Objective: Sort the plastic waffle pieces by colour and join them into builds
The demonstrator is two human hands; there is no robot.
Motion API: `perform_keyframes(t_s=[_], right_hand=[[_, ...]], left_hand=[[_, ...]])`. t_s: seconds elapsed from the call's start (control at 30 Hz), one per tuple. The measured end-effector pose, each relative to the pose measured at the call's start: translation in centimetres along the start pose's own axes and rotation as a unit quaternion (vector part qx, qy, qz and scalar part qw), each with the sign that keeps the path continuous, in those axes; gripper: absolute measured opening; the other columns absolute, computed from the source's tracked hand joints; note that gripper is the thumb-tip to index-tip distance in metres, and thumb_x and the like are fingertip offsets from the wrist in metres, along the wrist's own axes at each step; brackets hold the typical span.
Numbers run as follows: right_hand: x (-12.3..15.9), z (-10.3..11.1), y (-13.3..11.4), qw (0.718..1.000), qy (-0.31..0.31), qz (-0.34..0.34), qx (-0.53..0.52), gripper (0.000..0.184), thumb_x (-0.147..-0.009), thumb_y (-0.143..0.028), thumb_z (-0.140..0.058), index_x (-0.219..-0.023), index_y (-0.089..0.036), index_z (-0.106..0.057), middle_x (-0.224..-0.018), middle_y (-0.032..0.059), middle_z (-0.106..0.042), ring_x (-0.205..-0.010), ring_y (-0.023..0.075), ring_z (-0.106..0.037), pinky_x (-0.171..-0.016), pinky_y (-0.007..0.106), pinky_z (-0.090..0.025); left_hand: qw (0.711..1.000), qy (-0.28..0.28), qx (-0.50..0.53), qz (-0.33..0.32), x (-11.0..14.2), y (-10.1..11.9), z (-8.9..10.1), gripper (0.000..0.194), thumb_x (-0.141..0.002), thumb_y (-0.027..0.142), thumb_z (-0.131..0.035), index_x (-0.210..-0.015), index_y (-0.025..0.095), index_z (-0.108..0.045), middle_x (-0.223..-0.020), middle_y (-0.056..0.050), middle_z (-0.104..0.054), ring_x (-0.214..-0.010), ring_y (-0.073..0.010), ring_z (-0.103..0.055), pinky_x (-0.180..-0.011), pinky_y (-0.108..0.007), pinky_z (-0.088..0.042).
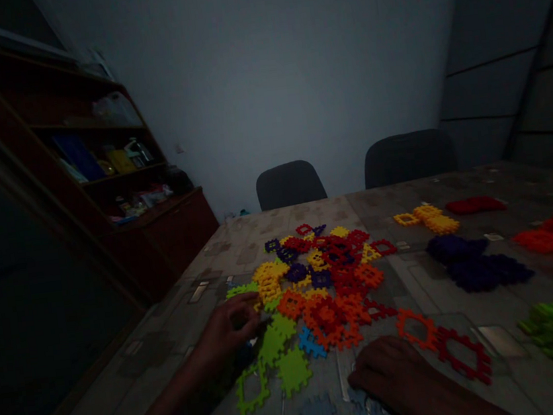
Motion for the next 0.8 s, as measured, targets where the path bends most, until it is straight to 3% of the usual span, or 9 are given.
perform_keyframes(t_s=[0.13,0.23,0.37,0.5,0.57,0.67,0.73,0.8], right_hand=[[0.0,-0.5,0.4,1.0,-0.008,-0.026,0.001,0.071,-0.061,-0.009,-0.07,-0.131,-0.022,-0.073,-0.133,0.0109,-0.074,-0.123,0.0342,-0.066,-0.107,0.043,-0.049],[0.1,-0.7,0.7,0.999,-0.017,-0.034,-0.008,0.07,-0.064,-0.01,-0.07,-0.133,-0.022,-0.072,-0.137,0.0116,-0.071,-0.127,0.0342,-0.063,-0.109,0.043,-0.047],[0.2,-0.3,0.6,0.999,-0.011,-0.035,-0.022,0.07,-0.066,-0.01,-0.07,-0.134,-0.024,-0.071,-0.137,0.0104,-0.071,-0.127,0.0332,-0.063,-0.109,0.042,-0.047],[0.5,-0.9,1.2,0.997,-0.026,-0.052,-0.052,0.069,-0.067,-0.012,-0.073,-0.134,-0.028,-0.072,-0.14,0.0091,-0.07,-0.13,0.0348,-0.061,-0.108,0.044,-0.049],[0.8,-1.3,1.8,0.996,-0.023,-0.057,-0.064,0.07,-0.068,-0.013,-0.074,-0.137,-0.03,-0.071,-0.142,0.0089,-0.069,-0.132,0.0352,-0.06,-0.11,0.045,-0.048],[1.2,-2.0,2.5,0.996,-0.015,-0.049,-0.078,0.07,-0.074,-0.017,-0.076,-0.142,-0.033,-0.067,-0.147,0.0083,-0.065,-0.137,0.0357,-0.057,-0.113,0.046,-0.046],[1.3,-2.1,2.7,0.995,-0.017,-0.047,-0.086,0.068,-0.077,-0.02,-0.076,-0.143,-0.034,-0.066,-0.149,0.0078,-0.064,-0.138,0.0349,-0.056,-0.113,0.046,-0.046],[1.1,-1.7,2.2,0.996,-0.017,-0.04,-0.079,0.069,-0.075,-0.018,-0.075,-0.142,-0.031,-0.067,-0.144,0.0082,-0.067,-0.134,0.034,-0.058,-0.11,0.044,-0.047]], left_hand=[[0.991,-0.022,0.124,0.044,0.4,0.9,0.6,0.046,-0.083,0.067,-0.071,-0.071,0.023,-0.065,-0.122,-0.016,-0.075,-0.121,-0.036,-0.066,-0.103,-0.045,-0.049],[0.975,-0.055,0.196,0.084,0.9,1.5,0.0,0.061,-0.074,0.083,-0.073,-0.072,0.022,-0.064,-0.099,-0.013,-0.077,-0.094,-0.0276,-0.071,-0.084,-0.035,-0.054],[0.948,-0.116,0.265,0.133,2.5,2.5,-2.8,0.064,-0.072,0.083,-0.074,-0.08,0.02,-0.065,-0.082,-0.005,-0.07,-0.064,-0.0144,-0.06,-0.06,-0.024,-0.048],[0.934,-0.158,0.286,0.146,4.6,3.3,-6.0,0.055,-0.079,0.074,-0.071,-0.085,0.02,-0.064,-0.085,-0.006,-0.068,-0.067,-0.0165,-0.061,-0.061,-0.027,-0.051],[0.952,-0.145,0.241,0.119,5.2,3.7,-6.2,0.042,-0.082,0.061,-0.073,-0.093,0.021,-0.066,-0.093,-0.008,-0.071,-0.083,-0.0226,-0.065,-0.074,-0.034,-0.055],[0.988,-0.135,0.067,-0.013,5.8,5.7,-4.7,0.033,-0.09,0.035,-0.066,-0.122,0.025,-0.067,-0.13,-0.012,-0.069,-0.121,-0.0302,-0.06,-0.108,-0.047,-0.046],[0.97,-0.214,-0.009,-0.117,6.7,7.6,-4.8,0.046,-0.094,0.028,-0.065,-0.139,0.031,-0.06,-0.149,-0.008,-0.06,-0.137,-0.0297,-0.052,-0.118,-0.047,-0.037],[0.933,-0.309,-0.021,-0.181,7.8,8.6,-5.8,0.056,-0.094,0.024,-0.069,-0.146,0.036,-0.053,-0.153,-0.004,-0.058,-0.139,-0.0274,-0.052,-0.117,-0.042,-0.04]])
Point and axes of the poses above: each hand's wrist, its own x-axis away from the middle knuckle, its own z-axis out of the back of the hand, y = z × x, the point moved 7 cm from there along -x, towards the middle knuckle
